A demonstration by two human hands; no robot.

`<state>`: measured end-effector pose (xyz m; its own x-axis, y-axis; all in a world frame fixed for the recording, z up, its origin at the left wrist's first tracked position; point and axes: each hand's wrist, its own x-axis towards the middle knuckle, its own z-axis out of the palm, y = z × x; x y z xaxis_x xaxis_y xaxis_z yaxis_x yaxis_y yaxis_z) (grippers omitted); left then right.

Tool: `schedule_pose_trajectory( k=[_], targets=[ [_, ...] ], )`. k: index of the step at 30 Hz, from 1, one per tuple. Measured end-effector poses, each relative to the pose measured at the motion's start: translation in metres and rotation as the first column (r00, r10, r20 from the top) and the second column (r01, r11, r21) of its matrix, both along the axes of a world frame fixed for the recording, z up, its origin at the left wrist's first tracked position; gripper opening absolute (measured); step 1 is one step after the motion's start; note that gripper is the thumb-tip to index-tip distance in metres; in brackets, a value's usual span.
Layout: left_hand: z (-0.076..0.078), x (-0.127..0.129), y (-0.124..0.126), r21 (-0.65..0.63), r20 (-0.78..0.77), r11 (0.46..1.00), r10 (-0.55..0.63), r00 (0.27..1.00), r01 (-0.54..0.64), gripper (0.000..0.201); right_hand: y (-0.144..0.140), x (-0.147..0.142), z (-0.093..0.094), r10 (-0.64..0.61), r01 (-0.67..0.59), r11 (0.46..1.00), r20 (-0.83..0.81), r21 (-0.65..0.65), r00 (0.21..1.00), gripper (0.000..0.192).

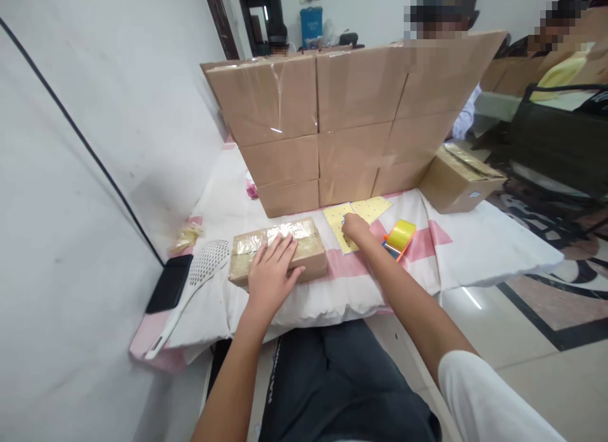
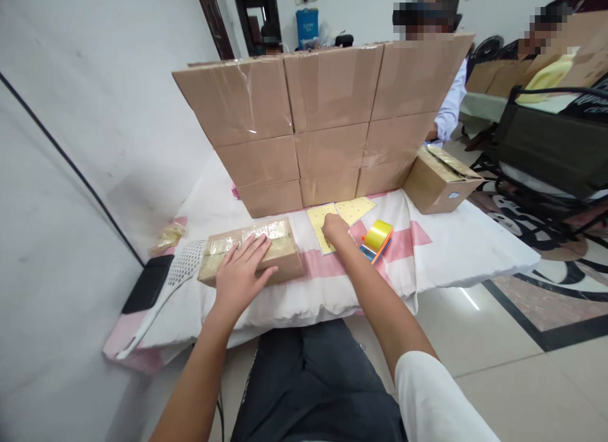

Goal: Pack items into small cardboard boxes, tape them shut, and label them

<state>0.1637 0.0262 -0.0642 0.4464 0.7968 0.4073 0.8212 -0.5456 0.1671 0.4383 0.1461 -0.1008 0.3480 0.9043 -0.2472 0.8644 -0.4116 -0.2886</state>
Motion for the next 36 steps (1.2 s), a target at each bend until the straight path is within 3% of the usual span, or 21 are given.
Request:
schedule_pose_trajectory(
  k=[4, 12, 14, 16, 18, 20, 22, 24, 27, 29, 31, 36],
  targets=[
    [-0.002, 0.002, 0.022, 0.001, 0.044, 0.998, 0.06, 0.997, -0.06, 0.055, -0.003, -0.003, -0.006, -0.053, 0.054, 0.998, -0.016, 0.044, 0.998, 0.043],
    [-0.001, 0.006, 0.024, 0.022, 0.06, 0.995, 0.098, 0.993, -0.099, 0.055, -0.007, -0.002, -0.008, -0.064, 0.08, 0.987, -0.112, 0.138, 0.992, 0.018],
    [0.001, 0.004, 0.025, 0.051, 0.078, 0.995, 0.08, 0.994, -0.084, 0.056, -0.018, -0.002, -0.011, -0.017, 0.08, 0.968, -0.259, 0.238, 0.966, 0.016],
    [0.001, 0.003, 0.025, 0.105, 0.138, 0.993, 0.048, 0.989, -0.063, 0.052, -0.033, -0.005, -0.015, 0.102, 0.116, 0.921, -0.519, 0.371, 0.849, 0.014],
    [-0.003, 0.008, 0.021, 0.169, 0.253, 0.985, -0.01, 0.967, -0.034, 0.039, -0.049, -0.01, -0.019, 0.233, 0.2, 0.873, -0.74, 0.445, 0.631, 0.018],
    [-0.013, 0.024, 0.013, 0.187, 0.407, 0.982, -0.084, 0.91, 0.006, 0.023, -0.064, -0.016, -0.02, 0.3, 0.258, 0.859, -0.843, 0.442, 0.446, 0.028],
    [-0.024, 0.05, 0.004, 0.095, 0.569, 0.994, -0.098, 0.817, 0.054, 0.019, -0.075, -0.022, -0.019, 0.341, 0.283, 0.855, -0.882, 0.435, 0.326, 0.035],
    [-0.036, 0.081, -0.002, -0.116, 0.701, 0.986, -0.001, 0.713, 0.116, 0.022, -0.083, -0.026, -0.017, 0.378, 0.292, 0.846, -0.888, 0.446, 0.261, 0.037],
    [-0.05, 0.121, 0.004, -0.37, 0.806, 0.896, 0.178, 0.565, 0.244, 0.027, -0.089, -0.028, -0.015, 0.395, 0.308, 0.843, -0.896, 0.442, 0.206, 0.038],
    [-0.057, 0.136, 0.013, -0.41, 0.848, 0.873, 0.257, 0.463, 0.265, 0.028, -0.092, -0.028, -0.017, 0.388, 0.331, 0.838, -0.9, 0.433, 0.196, 0.037],
    [-0.062, 0.143, 0.021, -0.39, 0.878, 0.885, 0.275, 0.391, 0.253, 0.026, -0.095, -0.026, -0.019, 0.385, 0.353, 0.825, -0.896, 0.442, 0.222, 0.036],
    [-0.066, 0.145, 0.026, -0.321, 0.917, 0.922, 0.245, 0.314, 0.216, 0.022, -0.103, -0.022, -0.019, 0.377, 0.337, 0.799, -0.852, 0.497, 0.363, 0.032]
  ],
)
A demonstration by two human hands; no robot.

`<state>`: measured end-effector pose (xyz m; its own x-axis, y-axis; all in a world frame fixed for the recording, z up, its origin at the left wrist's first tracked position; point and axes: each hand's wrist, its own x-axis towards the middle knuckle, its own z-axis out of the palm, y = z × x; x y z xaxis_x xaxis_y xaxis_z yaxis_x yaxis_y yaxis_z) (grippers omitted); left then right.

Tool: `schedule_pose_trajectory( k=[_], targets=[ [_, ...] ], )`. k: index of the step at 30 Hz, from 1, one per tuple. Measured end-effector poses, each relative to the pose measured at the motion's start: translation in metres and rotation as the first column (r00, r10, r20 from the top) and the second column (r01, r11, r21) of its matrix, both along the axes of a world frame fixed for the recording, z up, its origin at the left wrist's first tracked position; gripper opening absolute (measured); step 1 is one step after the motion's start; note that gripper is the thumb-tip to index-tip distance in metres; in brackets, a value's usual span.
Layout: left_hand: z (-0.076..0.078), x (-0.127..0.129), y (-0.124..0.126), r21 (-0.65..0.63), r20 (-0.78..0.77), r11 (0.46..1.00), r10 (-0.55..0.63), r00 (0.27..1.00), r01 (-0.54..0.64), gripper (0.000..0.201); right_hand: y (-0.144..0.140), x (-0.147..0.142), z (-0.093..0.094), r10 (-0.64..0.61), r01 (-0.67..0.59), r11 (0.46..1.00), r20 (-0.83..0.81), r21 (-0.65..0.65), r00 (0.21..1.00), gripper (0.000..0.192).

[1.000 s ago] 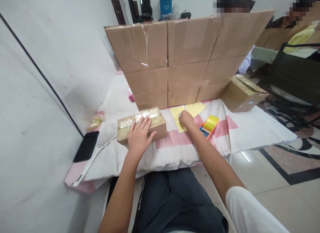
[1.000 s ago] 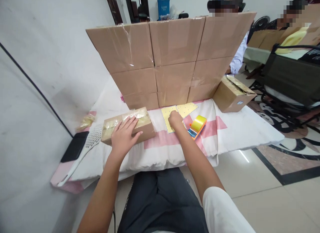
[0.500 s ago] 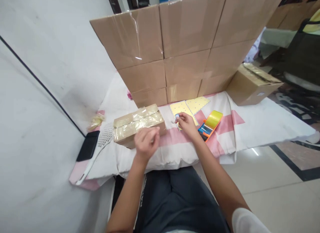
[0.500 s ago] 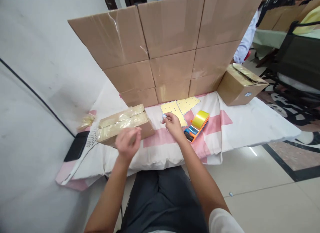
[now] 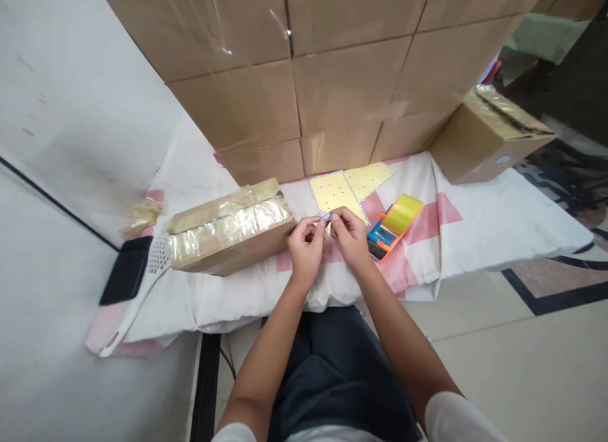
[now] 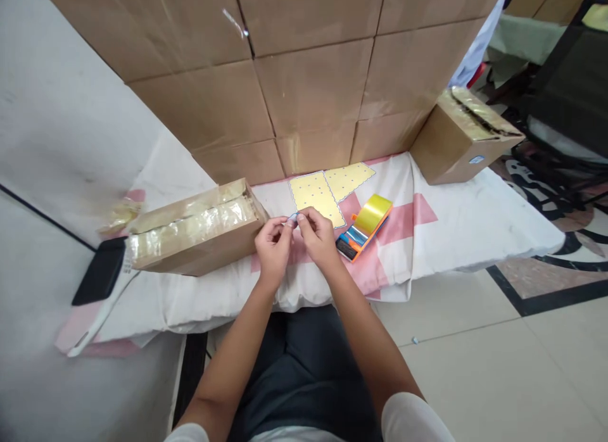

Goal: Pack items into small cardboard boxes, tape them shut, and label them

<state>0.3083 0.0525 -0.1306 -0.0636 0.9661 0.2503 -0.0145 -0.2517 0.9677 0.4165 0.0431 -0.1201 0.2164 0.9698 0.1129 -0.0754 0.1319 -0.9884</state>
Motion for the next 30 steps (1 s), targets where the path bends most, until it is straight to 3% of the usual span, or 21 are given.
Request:
schedule_pose_trajectory(
  k=[8, 13, 19, 25, 30],
  targets=[
    [0.001, -0.005, -0.003, 0.029, 0.058, 0.999, -0.019, 0.998, 0.018, 0.018, -0.006, 0.005, 0.007, 0.105, -0.117, 0.99, 0.131, 0.083, 0.986, 0.028],
    [-0.001, -0.011, -0.008, 0.188, -0.009, 0.98, 0.073, 0.997, -0.07, 0.013, -0.006, 0.004, 0.0, 0.175, -0.213, 0.952, 0.179, 0.218, 0.968, 0.024],
    [0.001, -0.019, -0.013, 0.435, -0.219, 0.901, 0.111, 0.969, -0.005, 0.011, -0.006, 0.004, -0.006, 0.037, -0.133, 0.943, 0.299, 0.306, 0.954, 0.025],
    [-0.002, -0.021, -0.011, 0.464, -0.294, 0.886, 0.152, 0.944, 0.002, 0.012, -0.007, 0.003, -0.001, -0.098, -0.135, 0.913, 0.529, 0.384, 0.843, 0.028],
    [-0.006, -0.022, -0.01, 0.452, -0.299, 0.892, 0.146, 0.943, 0.005, 0.014, -0.006, 0.003, -0.001, -0.14, -0.147, 0.899, 0.588, 0.413, 0.797, 0.027]
  ],
)
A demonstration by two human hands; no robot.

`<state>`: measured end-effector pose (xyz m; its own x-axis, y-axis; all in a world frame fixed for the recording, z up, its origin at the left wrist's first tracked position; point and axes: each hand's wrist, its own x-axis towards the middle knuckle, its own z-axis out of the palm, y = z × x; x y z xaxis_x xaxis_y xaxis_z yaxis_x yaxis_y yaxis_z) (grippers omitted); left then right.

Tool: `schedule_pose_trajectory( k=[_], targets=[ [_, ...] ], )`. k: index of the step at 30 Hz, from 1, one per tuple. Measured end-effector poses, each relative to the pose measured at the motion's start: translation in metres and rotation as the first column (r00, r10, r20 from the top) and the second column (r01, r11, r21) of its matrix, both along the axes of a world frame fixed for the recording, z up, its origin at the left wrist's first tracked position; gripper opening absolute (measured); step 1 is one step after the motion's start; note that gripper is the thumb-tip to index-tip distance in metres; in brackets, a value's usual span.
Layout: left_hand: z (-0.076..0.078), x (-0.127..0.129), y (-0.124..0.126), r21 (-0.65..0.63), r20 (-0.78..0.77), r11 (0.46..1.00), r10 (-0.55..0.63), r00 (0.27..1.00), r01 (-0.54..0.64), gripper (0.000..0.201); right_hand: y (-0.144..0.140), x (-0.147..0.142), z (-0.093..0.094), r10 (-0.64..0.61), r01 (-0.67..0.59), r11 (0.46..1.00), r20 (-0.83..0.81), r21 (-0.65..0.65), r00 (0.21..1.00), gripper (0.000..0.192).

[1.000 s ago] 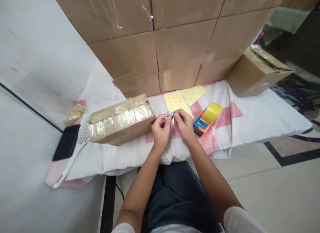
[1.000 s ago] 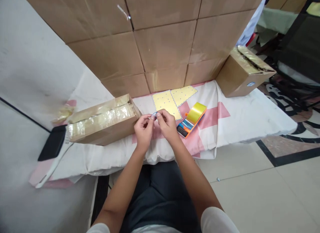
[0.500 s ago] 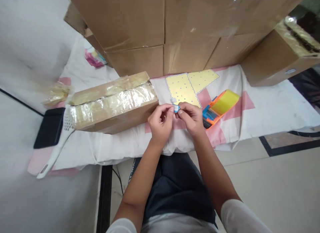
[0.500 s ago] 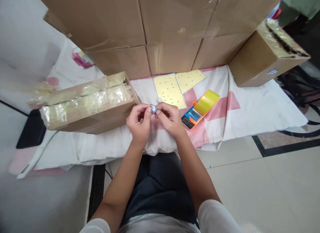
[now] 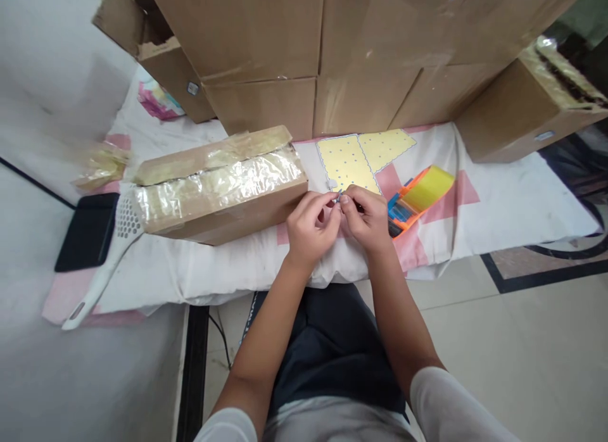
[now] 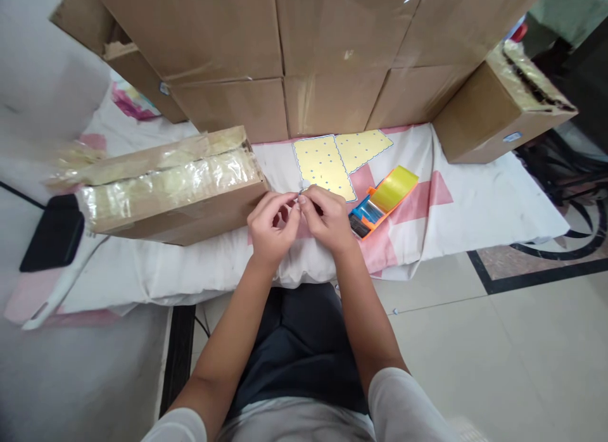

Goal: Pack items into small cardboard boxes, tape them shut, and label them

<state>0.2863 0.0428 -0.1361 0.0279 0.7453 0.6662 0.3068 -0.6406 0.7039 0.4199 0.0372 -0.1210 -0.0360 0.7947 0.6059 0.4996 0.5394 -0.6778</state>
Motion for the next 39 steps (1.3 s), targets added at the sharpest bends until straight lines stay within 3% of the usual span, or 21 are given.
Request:
schedule_pose_trajectory(
  k=[7, 11, 15, 22, 27, 35, 39],
  targets=[
    [0.002, -0.001, -0.001, -0.1, 0.057, 0.995, 0.017, 0.998, -0.011, 0.019, 0.001, 0.0, -0.002, -0.037, 0.039, 0.999, 0.041, -0.033, 0.998, 0.031],
    [-0.002, 0.001, -0.001, -0.195, 0.188, 0.981, 0.032, 0.982, 0.006, 0.022, 0.001, 0.0, -0.003, -0.064, 0.064, 0.998, 0.013, -0.011, 0.998, 0.03],
    [-0.003, 0.003, -0.001, -0.329, 0.386, 0.936, 0.014, 0.923, 0.124, 0.023, 0.001, 0.0, -0.003, -0.118, 0.117, 0.993, -0.016, -0.022, 0.993, 0.029],
    [0.002, 0.002, 0.0, -0.407, 0.569, 0.853, -0.044, 0.821, 0.327, 0.028, 0.003, -0.002, -0.003, -0.198, 0.193, 0.972, -0.026, -0.136, 0.98, 0.032],
    [0.001, 0.002, 0.001, -0.43, 0.599, 0.822, -0.049, 0.799, 0.373, 0.03, 0.004, -0.002, -0.002, -0.223, 0.205, 0.96, -0.075, -0.191, 0.972, 0.034],
    [0.001, -0.001, -0.002, -0.433, 0.575, 0.826, -0.057, 0.816, 0.362, 0.043, 0.011, 0.0, 0.002, -0.304, 0.266, 0.93, -0.124, -0.254, 0.945, 0.039],
    [0.002, -0.002, -0.002, -0.414, 0.568, 0.83, -0.085, 0.819, 0.374, 0.03, 0.027, 0.008, 0.027, -0.28, 0.294, 0.894, 0.09, -0.338, 0.956, 0.036]
  ],
)
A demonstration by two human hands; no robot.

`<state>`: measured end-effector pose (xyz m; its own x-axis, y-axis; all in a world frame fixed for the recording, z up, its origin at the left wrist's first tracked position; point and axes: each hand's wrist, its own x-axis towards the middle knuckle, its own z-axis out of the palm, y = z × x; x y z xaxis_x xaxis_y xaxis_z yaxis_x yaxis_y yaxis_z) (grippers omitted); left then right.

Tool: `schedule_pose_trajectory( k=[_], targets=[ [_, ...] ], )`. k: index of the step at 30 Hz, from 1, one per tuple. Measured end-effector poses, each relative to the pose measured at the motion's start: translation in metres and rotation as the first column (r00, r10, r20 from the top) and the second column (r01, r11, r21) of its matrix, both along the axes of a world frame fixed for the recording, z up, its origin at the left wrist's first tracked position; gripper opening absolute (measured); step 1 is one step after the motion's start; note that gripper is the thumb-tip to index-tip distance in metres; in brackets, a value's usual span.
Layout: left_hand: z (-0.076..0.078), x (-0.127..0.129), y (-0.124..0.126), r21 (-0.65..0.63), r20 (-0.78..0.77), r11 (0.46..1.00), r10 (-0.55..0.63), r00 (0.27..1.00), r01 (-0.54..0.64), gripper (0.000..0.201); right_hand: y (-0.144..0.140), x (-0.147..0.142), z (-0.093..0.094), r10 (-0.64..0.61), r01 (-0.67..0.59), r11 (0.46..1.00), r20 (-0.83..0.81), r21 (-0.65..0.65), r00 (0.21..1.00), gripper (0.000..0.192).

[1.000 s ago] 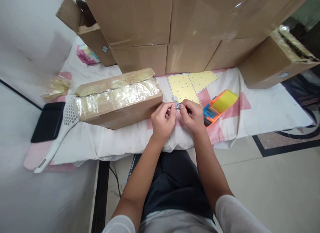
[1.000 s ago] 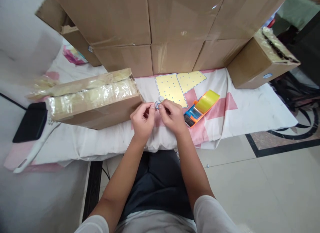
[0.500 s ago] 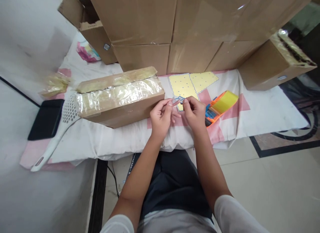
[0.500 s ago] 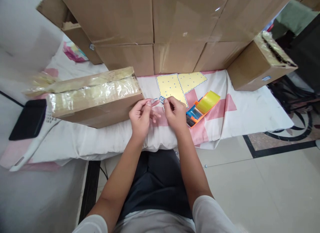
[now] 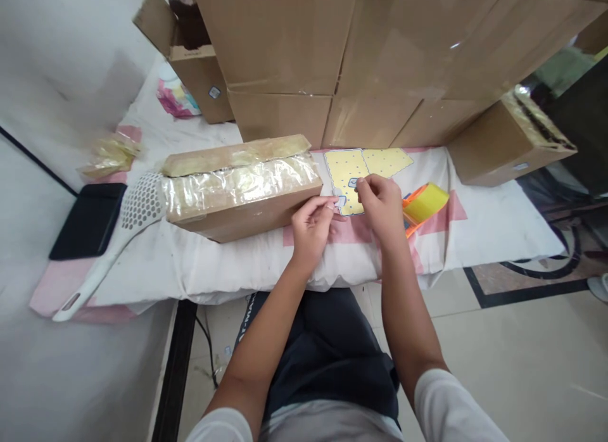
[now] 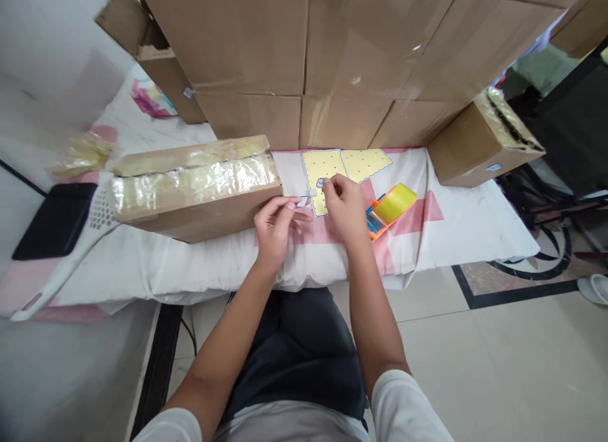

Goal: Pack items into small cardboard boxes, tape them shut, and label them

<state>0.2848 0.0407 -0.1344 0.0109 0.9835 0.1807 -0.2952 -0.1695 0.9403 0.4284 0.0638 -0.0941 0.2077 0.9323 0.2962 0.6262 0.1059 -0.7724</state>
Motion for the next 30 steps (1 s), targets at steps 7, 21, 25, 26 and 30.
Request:
schedule_pose_trajectory(
  k=[7, 21, 25, 26, 30],
  targets=[
    [-0.003, 0.002, 0.002, 0.016, 0.001, 1.0, -0.027, 1.0, 0.026, 0.021, 0.066, 0.014, 0.016, 0.271, 0.016, 0.851, 0.464, -0.525, 0.843, 0.021],
    [-0.001, 0.001, 0.001, -0.006, 0.043, 0.999, -0.034, 0.999, 0.034, 0.016, 0.098, 0.015, 0.01, 0.242, 0.366, 0.73, 0.719, -0.577, 0.652, 0.05],
    [-0.002, 0.002, 0.001, -0.001, 0.038, 1.0, -0.021, 0.999, 0.021, 0.017, 0.089, 0.02, 0.02, 0.174, 0.311, 0.81, 0.71, -0.497, 0.682, 0.029],
    [-0.003, 0.002, 0.001, 0.0, 0.037, 1.0, -0.019, 0.999, 0.019, 0.016, 0.085, 0.021, 0.023, 0.151, 0.266, 0.85, 0.695, -0.454, 0.703, 0.023],
    [-0.003, 0.002, 0.001, 0.013, 0.038, 1.0, -0.025, 0.999, 0.024, 0.015, 0.07, 0.026, 0.031, 0.058, 0.179, 0.935, 0.631, -0.306, 0.774, 0.029]
  ],
)
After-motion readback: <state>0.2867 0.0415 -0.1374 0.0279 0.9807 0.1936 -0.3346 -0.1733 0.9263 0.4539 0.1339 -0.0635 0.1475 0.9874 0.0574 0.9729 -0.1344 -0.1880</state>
